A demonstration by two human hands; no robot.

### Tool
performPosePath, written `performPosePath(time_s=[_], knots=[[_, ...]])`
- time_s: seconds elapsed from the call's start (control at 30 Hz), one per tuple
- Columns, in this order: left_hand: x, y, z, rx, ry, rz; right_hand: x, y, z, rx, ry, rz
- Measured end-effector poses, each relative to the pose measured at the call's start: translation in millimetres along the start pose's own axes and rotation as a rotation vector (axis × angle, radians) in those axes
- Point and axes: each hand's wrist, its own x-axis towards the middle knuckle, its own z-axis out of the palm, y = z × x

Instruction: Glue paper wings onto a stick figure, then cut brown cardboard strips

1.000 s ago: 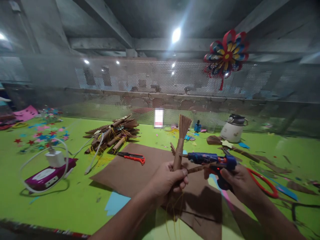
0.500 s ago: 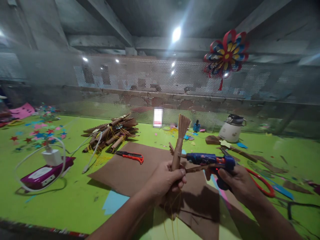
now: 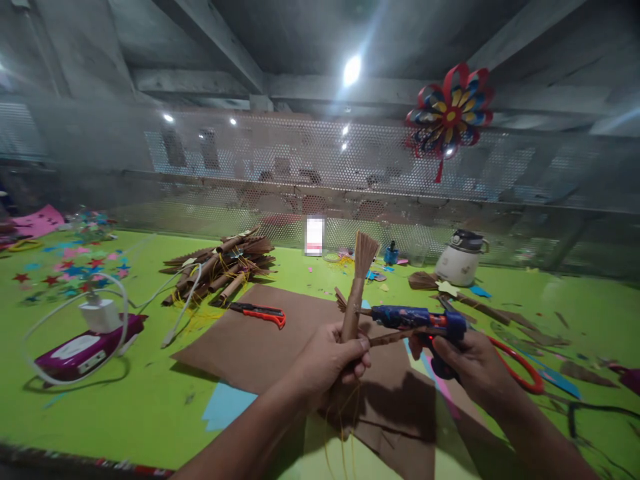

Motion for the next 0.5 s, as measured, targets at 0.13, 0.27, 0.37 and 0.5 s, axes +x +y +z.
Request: performPosePath(time_s=[0.13,0.27,0.37,0.5], knots=[[0.8,-0.9,-0.2,0.005,0.001,-0.004,0.7,-2.4,0.8,-0.017,0.019,-0.009],[0.7,0.4,0.5,0.006,0.003,-0.012,0.2,-3.2,0.9,-0.040,0.037,-0.013],[0.7,1.2,0.5,0.003,0.003,-0.019,-0.7,-2.6,0.4,-0.055,0.033,-0.017],[1.5,0.3,-0.6,0.007,0.004,-0.028,-1.3,-1.1,-0.6,-0.091,0.032,-0.047]])
